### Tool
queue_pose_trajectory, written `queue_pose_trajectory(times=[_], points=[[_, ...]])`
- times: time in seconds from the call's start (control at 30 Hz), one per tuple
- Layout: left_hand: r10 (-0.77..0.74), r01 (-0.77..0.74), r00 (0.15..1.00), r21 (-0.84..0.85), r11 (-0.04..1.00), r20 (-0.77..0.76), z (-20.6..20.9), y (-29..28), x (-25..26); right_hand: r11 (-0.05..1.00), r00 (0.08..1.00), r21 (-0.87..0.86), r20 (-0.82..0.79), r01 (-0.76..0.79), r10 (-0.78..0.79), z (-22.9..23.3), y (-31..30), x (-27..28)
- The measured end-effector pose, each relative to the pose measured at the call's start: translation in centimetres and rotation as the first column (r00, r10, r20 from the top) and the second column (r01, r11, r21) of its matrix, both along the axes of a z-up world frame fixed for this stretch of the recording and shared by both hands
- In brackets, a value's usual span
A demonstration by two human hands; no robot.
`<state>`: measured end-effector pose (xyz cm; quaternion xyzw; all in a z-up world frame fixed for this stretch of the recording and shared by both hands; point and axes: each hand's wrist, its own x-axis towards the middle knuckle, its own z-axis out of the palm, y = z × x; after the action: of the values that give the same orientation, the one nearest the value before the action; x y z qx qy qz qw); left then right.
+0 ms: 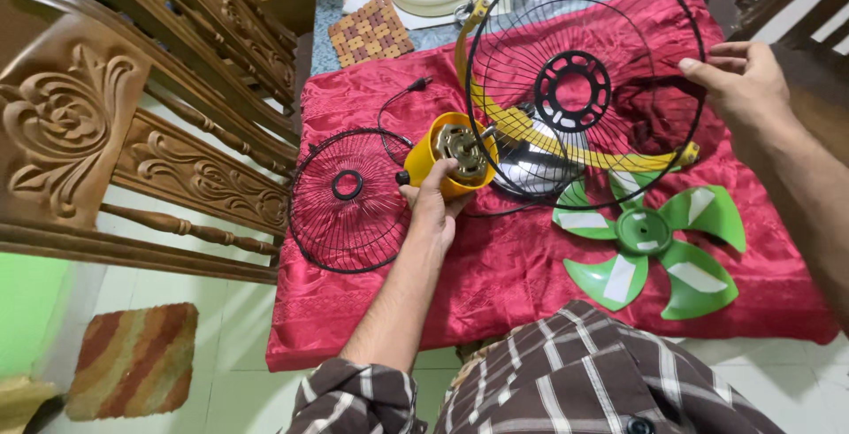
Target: The person uses a screwdriver to open the yellow fan motor housing, then places the motor into the fan cage and aligns it with the stand. The person continues to adjust the motor and cage assembly by hand.
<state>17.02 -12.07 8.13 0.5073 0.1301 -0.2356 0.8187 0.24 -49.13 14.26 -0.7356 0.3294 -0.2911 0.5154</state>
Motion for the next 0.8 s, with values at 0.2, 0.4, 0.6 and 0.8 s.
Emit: queue_pose_trajectory(times=[0.2,0.4,0.6,0.8], points=[[0.077,-0.077,0.997,0.062,0.995,0.003,0.2,-0.7,-0.1,0.921,0.992,0.373,-0.014,-0.112,0.126,0.5,-0.4,2.5],[0.087,-0.088,0.996,0.041,0.995,0.016,0.2,-1.5,0.1,0.85,0.976,0.5,-0.038,-0.168,0.215,1.7,-0.1,3.1],[0.012,-0.005,0.999,-0.156,0.988,0.042,-0.4,0.0,-0.1,0.83,0.947,0.514,-0.098,-0.215,0.306,0.7,-0.8,4.2],[0.089,-0.103,0.992,-0.157,0.982,-0.093,0.0,2.9,-1.1,0.798,0.942,0.572,-0.125,-0.189,0.313,-0.6,-1.5,4.3]])
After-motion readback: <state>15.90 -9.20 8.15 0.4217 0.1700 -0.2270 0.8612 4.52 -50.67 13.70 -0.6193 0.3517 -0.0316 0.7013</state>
